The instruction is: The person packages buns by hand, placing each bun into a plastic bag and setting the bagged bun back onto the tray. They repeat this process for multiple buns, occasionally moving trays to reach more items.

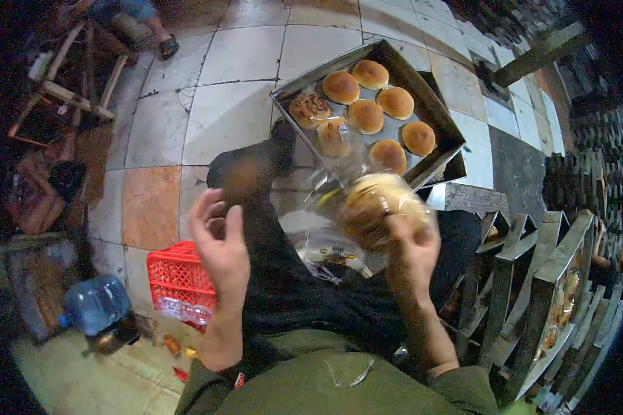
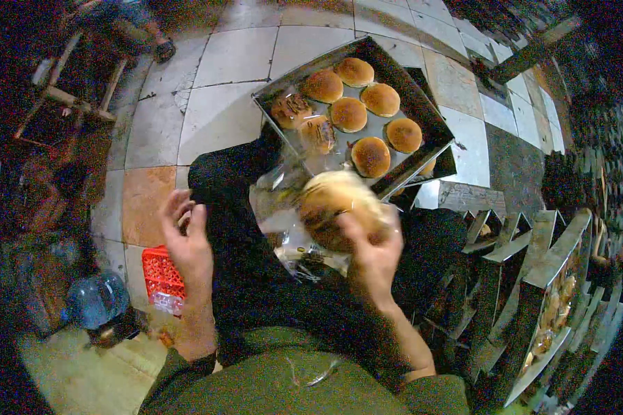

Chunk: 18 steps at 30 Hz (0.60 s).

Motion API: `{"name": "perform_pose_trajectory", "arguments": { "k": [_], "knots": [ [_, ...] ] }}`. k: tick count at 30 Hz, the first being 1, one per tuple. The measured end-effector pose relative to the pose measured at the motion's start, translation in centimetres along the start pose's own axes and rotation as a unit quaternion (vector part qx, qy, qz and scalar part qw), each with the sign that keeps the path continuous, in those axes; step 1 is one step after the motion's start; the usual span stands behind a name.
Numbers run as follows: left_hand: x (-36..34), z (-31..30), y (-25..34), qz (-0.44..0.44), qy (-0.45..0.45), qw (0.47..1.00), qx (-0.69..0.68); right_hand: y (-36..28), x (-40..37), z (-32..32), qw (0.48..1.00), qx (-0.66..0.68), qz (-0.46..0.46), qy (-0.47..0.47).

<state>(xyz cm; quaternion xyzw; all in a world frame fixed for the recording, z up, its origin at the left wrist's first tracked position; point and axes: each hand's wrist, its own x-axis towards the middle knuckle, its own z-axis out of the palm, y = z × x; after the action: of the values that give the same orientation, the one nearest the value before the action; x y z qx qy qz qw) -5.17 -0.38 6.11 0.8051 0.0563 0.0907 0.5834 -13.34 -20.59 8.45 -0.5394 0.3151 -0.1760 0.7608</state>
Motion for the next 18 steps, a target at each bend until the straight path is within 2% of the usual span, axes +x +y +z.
{"name": "perform_pose_trajectory", "arguments": {
  "k": [1,2,3,4,5,6,7,8,10,12,13,14,15,16,17,18],
  "knots": [
    [-0.7,-0.3,0.0,-0.027,-0.034,0.994,-0.098,0.1,-0.5,0.3,0.996,-0.038,-0.077,-0.003],
    [-1.8,0.0,0.6,-0.025,-0.035,0.994,-0.097,0.2,-1.5,0.3,0.985,-0.078,-0.151,-0.002],
    [-3.4,0.9,2.0,-0.137,-0.111,0.931,-0.320,1.7,-2.4,0.2,0.944,-0.170,-0.266,-0.091],
    [-4.0,1.6,2.8,-0.236,-0.179,0.801,-0.520,1.6,-2.9,1.4,0.841,-0.275,-0.421,-0.199],
    [-3.4,2.0,3.1,-0.230,-0.226,0.748,-0.580,2.1,-4.5,2.6,0.808,-0.279,-0.400,-0.330],
    [-2.6,2.5,3.3,-0.223,-0.273,0.688,-0.635,2.4,-6.1,3.4,0.786,-0.310,-0.420,-0.332],
    [-2.3,2.9,3.5,-0.222,-0.273,0.687,-0.636,2.3,-6.4,3.1,0.786,-0.327,-0.438,-0.290],
    [-2.3,3.2,3.9,-0.224,-0.292,0.662,-0.653,2.2,-6.6,2.8,0.784,-0.344,-0.452,-0.250],
    [-2.3,4.0,4.7,-0.225,-0.325,0.609,-0.687,2.2,-5.9,2.8,0.801,-0.325,-0.448,-0.230],
    [-2.1,4.6,5.3,-0.226,-0.359,0.554,-0.717,1.0,-5.0,2.9,0.779,-0.343,-0.468,-0.239],
    [-1.7,4.9,5.2,-0.222,-0.373,0.525,-0.732,-0.1,-4.4,3.2,0.761,-0.372,-0.456,-0.273],
    [-1.4,4.8,4.9,-0.224,-0.366,0.526,-0.735,-1.2,-4.1,3.5,0.743,-0.400,-0.439,-0.307],
    [-1.1,4.5,4.4,-0.183,-0.339,0.533,-0.753,-2.4,-4.0,3.8,0.715,-0.451,-0.401,-0.353],
    [-0.4,4.3,4.0,-0.139,-0.314,0.539,-0.769,-2.6,-3.7,3.9,0.715,-0.450,-0.397,-0.359],
    [0.8,4.1,3.5,-0.093,-0.394,0.480,-0.778,-2.8,-3.5,4.1,0.695,-0.443,-0.418,-0.382],
    [0.4,4.2,2.7,-0.093,-0.392,0.480,-0.779,-2.8,-3.1,4.3,0.673,-0.436,-0.441,-0.402]
  ]
}}
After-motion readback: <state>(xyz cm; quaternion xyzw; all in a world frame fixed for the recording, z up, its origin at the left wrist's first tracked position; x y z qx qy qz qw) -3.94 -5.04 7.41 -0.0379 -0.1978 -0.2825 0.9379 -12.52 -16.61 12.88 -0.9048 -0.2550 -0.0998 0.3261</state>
